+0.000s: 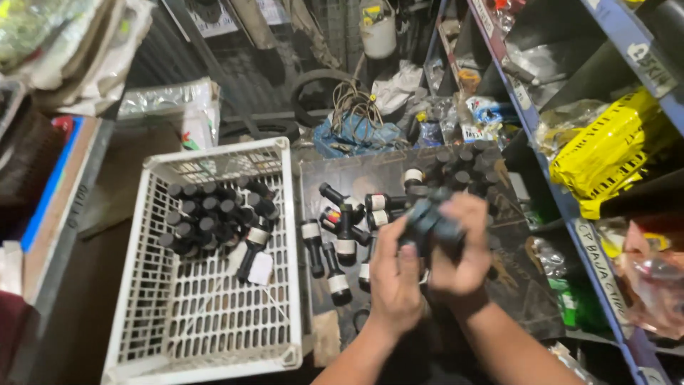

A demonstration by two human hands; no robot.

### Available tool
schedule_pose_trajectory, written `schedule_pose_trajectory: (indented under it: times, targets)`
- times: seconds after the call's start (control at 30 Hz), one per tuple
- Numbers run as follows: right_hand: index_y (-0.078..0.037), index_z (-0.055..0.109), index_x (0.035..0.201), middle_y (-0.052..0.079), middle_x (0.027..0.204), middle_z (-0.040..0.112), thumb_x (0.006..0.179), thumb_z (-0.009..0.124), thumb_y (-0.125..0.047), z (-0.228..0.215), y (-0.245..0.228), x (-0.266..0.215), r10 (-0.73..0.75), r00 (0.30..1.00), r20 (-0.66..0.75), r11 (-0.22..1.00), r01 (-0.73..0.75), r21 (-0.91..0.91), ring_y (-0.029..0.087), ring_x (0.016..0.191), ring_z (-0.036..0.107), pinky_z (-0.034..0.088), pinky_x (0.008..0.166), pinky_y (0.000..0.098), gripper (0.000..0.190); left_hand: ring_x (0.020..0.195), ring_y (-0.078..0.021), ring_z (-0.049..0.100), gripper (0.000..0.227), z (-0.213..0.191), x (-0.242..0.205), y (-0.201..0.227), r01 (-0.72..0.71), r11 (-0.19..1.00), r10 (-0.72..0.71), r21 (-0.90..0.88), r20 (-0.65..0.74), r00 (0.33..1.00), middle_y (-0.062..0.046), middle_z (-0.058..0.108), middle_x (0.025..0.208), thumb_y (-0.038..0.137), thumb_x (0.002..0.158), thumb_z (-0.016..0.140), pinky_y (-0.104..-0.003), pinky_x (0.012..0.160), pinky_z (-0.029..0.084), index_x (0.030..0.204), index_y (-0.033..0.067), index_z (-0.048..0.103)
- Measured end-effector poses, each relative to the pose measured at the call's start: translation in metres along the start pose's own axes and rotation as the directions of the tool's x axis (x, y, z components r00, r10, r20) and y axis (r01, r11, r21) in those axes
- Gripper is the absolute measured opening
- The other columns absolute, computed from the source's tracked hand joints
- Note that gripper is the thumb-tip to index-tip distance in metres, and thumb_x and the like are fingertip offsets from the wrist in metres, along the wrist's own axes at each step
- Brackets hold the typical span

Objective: The person wipes small black cylindrical objects with a blue cloth. They pick up the objects from a white plastic basket and a nearby surface, wipe them thoroughly, and place them back into the basket.

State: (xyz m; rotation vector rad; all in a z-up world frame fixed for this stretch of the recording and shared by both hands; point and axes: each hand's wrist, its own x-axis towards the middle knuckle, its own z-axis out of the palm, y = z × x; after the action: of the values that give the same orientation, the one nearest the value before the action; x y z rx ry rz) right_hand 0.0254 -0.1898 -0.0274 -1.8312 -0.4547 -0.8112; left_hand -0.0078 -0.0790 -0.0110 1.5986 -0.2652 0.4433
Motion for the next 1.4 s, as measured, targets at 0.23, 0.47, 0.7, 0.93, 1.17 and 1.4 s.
schedule_pose_trajectory:
  times: [0.23,0.47,0.7,0.93,1.17,1.4]
  targets:
    - [-0.006,0.057,0.121,0.020,0.119,0.057,0.089,0.062,-0.040,-0.016,0.025,-0.028,-0.148,0.983,0.104,0.979,0.131,0.157,0.029,0.100,0.056,0.051,0.092,0.0399,0.047,0.110,-0.0326,0.062,0.044,0.016,0.002,-0.015,-0.050,0.995,0.063,0.082,-0.165,0.984,-0.021,0.059,0.130,0.024,0.106,0.033,-0.040,0.098,0.049,0.135,-0.0050,0.048]
    - [-0.007,0.051,0.122,0.015,0.121,0.054,0.082,0.061,-0.017,0.002,0.015,0.003,-0.068,0.998,-0.006,0.988,0.068,0.135,0.028,0.107,0.055,0.050,0.099,0.0387,0.043,0.098,-0.0305,0.062,0.046,0.006,0.006,-0.001,-0.051,0.998,0.053,0.029,-0.047,0.998,-0.018,0.062,0.114,0.034,0.108,0.033,-0.040,0.090,0.050,0.129,-0.0018,0.051]
    - [-0.005,0.059,0.116,0.015,0.111,0.060,0.088,0.070,-0.019,0.042,0.000,-0.017,-0.165,0.978,0.128,0.966,0.134,0.223,0.024,0.093,0.057,0.051,0.082,0.0328,0.033,0.084,-0.0182,0.056,0.050,-0.046,0.014,-0.017,0.027,0.991,-0.045,-0.133,-0.134,0.990,-0.011,0.063,0.103,0.037,0.108,0.035,-0.032,0.079,0.048,0.136,-0.0026,0.047]
    - [-0.002,0.047,0.129,0.016,0.123,0.051,0.090,0.058,-0.026,0.085,-0.024,-0.016,-0.003,1.000,0.029,0.994,-0.001,0.108,0.028,0.108,0.050,0.045,0.101,0.0392,0.047,0.101,-0.0296,0.065,0.049,-0.091,0.027,-0.017,0.026,0.998,-0.026,0.060,-0.009,1.000,-0.019,0.065,0.120,0.038,0.110,0.029,-0.041,0.090,0.052,0.131,-0.0001,0.049]
    - [-0.003,0.047,0.126,0.015,0.118,0.053,0.080,0.052,-0.005,0.099,-0.028,-0.016,0.078,0.996,-0.030,0.985,-0.073,0.156,0.025,0.101,0.052,0.048,0.095,0.0354,0.046,0.078,-0.0190,0.056,0.050,-0.098,0.025,-0.018,0.061,0.998,-0.062,0.014,0.060,0.996,-0.009,0.063,0.095,0.041,0.109,0.027,-0.035,0.072,0.047,0.131,0.0013,0.050]
    - [-0.004,0.053,0.124,0.012,0.113,0.062,0.092,0.061,-0.025,0.086,-0.006,-0.040,-0.075,0.990,0.117,0.950,0.035,0.309,0.025,0.098,0.056,0.050,0.091,0.0366,0.039,0.064,-0.0087,0.045,0.051,-0.088,0.032,-0.031,0.172,0.983,-0.176,-0.065,-0.063,0.982,0.003,0.050,0.074,0.038,0.108,0.035,-0.025,0.061,0.038,0.138,-0.0013,0.047]
